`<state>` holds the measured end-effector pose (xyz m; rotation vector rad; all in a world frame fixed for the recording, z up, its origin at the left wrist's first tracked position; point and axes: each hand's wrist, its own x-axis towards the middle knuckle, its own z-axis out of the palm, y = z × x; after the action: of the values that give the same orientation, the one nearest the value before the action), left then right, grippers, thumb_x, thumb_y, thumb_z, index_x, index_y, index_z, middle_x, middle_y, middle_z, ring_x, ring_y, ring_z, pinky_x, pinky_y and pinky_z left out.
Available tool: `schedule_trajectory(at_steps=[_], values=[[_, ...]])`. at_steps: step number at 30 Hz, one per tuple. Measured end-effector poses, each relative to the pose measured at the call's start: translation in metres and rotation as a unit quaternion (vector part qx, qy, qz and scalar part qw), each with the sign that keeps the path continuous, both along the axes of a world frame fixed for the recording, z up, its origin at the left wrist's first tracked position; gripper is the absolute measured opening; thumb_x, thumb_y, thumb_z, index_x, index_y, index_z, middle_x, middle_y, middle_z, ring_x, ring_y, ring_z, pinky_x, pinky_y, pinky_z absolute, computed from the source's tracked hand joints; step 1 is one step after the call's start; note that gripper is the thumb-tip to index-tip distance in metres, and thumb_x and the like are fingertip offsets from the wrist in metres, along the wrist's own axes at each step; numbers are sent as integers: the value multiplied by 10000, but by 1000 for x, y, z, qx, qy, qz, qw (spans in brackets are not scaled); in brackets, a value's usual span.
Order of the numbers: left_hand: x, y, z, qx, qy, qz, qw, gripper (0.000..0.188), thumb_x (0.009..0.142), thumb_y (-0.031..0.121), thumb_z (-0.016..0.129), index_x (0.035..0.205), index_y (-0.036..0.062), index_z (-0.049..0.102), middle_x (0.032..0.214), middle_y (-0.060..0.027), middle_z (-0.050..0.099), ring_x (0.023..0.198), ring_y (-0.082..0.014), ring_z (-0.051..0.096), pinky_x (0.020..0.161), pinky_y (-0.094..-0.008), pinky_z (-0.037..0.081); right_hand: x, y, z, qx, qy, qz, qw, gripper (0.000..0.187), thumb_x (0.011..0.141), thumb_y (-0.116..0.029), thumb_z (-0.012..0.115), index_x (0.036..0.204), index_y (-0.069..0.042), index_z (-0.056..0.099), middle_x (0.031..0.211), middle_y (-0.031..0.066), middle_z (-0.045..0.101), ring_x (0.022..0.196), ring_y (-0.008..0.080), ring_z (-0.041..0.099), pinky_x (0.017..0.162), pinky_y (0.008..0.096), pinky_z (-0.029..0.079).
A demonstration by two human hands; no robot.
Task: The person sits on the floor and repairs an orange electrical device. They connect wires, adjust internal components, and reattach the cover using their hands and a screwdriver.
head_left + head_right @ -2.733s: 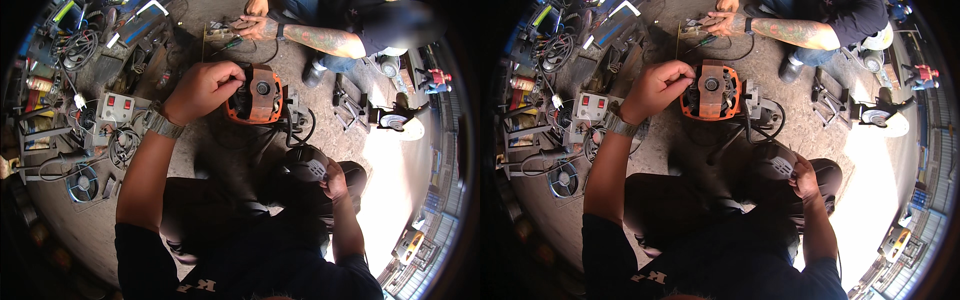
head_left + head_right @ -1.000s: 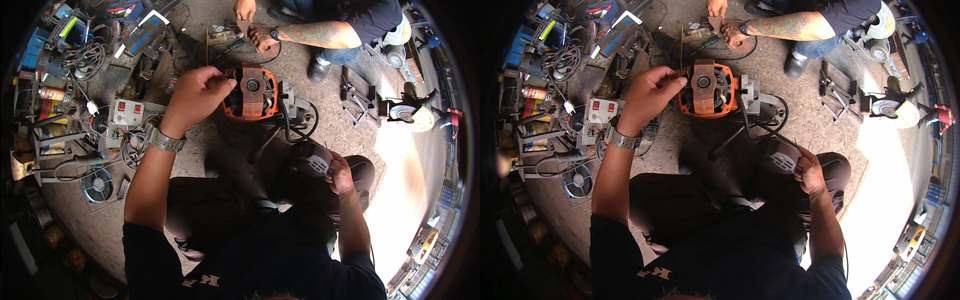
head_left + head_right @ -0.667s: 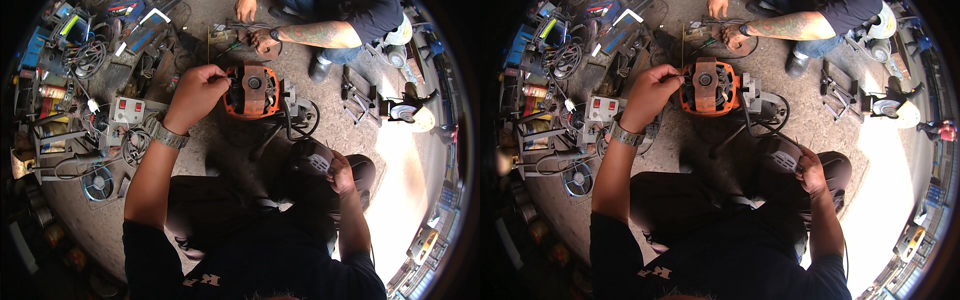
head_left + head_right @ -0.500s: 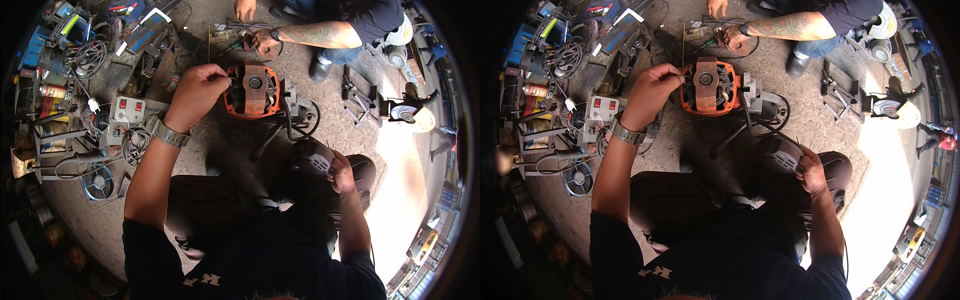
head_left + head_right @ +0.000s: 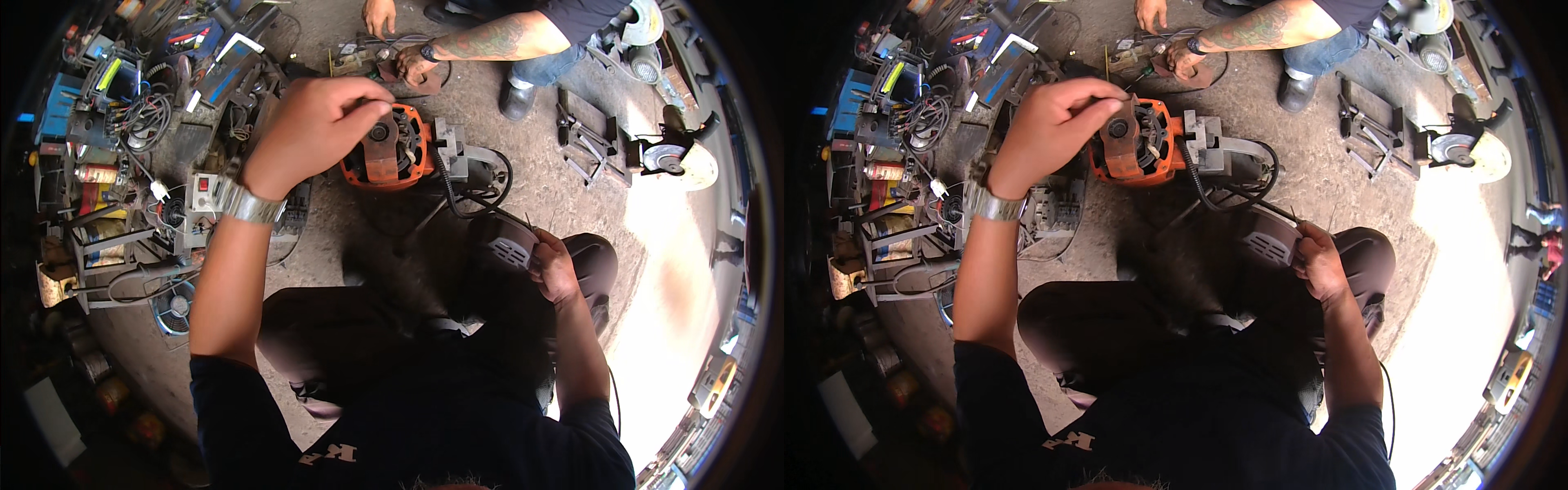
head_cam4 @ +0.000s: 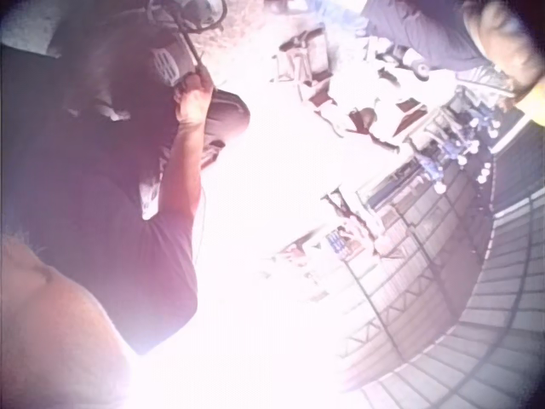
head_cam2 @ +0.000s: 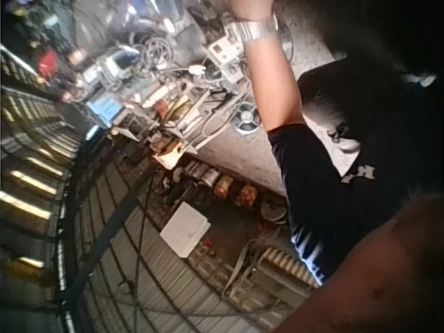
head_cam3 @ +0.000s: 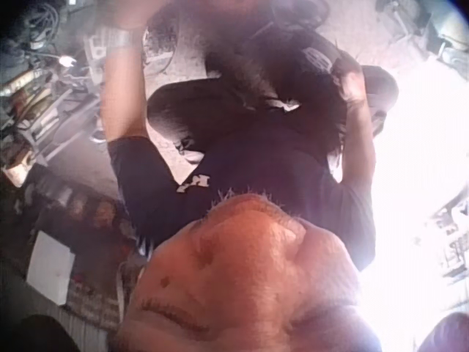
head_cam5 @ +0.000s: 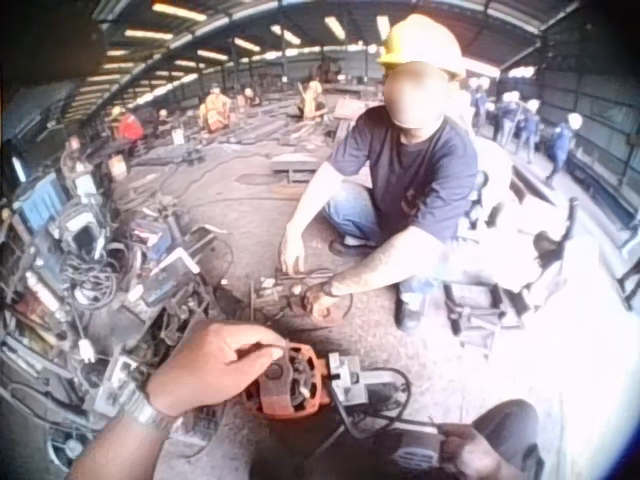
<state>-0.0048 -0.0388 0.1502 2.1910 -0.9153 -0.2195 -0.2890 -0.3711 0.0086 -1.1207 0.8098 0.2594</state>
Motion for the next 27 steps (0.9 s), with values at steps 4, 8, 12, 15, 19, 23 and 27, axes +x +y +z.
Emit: schedule_trajectory(at_steps=[4, 8, 12, 15, 19, 23, 27], values=[[18, -44, 11, 118, -117, -205, 965, 122, 871, 117, 716, 927, 22, 768, 847, -173, 742, 772, -329, 728, 726, -408, 563, -2, -2, -2, 6, -16, 11, 1000, 202, 955, -28, 454, 1068, -79, 613, 663, -52, 430, 488, 60, 359, 427, 229, 251], [12, -68, 25, 310, -142, -204, 917, 78, 815, 85, 696, 838, 38, 754, 796, -184, 713, 798, -396, 703, 726, -478, 555, -3, -2, -1, 6, -20, 12, 1000, 209, 960, -31, 449, 1075, -78, 618, 667, -56, 449, 477, 56, 354, 426, 236, 248], [7, -74, 30, 358, -151, -190, 902, 99, 810, 77, 683, 856, 34, 760, 821, -187, 724, 817, -401, 711, 756, -483, 565, -4, -3, -4, -2, -22, 19, 1000, 213, 966, -44, 447, 1067, -82, 631, 671, -55, 475, 473, 50, 369, 426, 232, 254], [10, -72, 32, 341, -157, -179, 910, 93, 822, 83, 655, 827, 40, 738, 815, -186, 715, 809, -402, 704, 737, -495, 556, -4, -4, -3, -20, -28, 37, 999, 216, 967, -47, 449, 1059, -85, 640, 669, -57, 484, 477, 46, 387, 424, 229, 269], [-9, -65, 35, 292, -172, -109, 934, 97, 857, 131, 669, 848, 61, 736, 816, -176, 715, 805, -401, 698, 735, -500, 549, -6, -4, -7, -26, -43, 42, 998, 228, 961, -43, 448, 1040, -82, 658, 666, -60, 499, 494, 41, 415, 435, 234, 301], [-77, -57, 26, 299, -232, -2, 926, 151, 907, 233, 746, 983, 104, 768, 878, -126, 738, 809, -345, 712, 695, -447, 558, -7, -1, -7, -69, -68, 56, 994, 225, 945, -31, 453, 1005, -65, 668, 676, -57, 520, 533, 29, 427, 472, 234, 325], [-102, -46, -17, 274, -316, 64, 906, 143, 897, 195, 769, 1009, 108, 762, 887, -95, 743, 788, -309, 717, 682, -406, 567, -10, 1, -2, -125, -88, 97, 984, 211, 920, -18, 468, 995, -32, 664, 708, -47, 532, 616, 31, 454, 539, 240, 370]])
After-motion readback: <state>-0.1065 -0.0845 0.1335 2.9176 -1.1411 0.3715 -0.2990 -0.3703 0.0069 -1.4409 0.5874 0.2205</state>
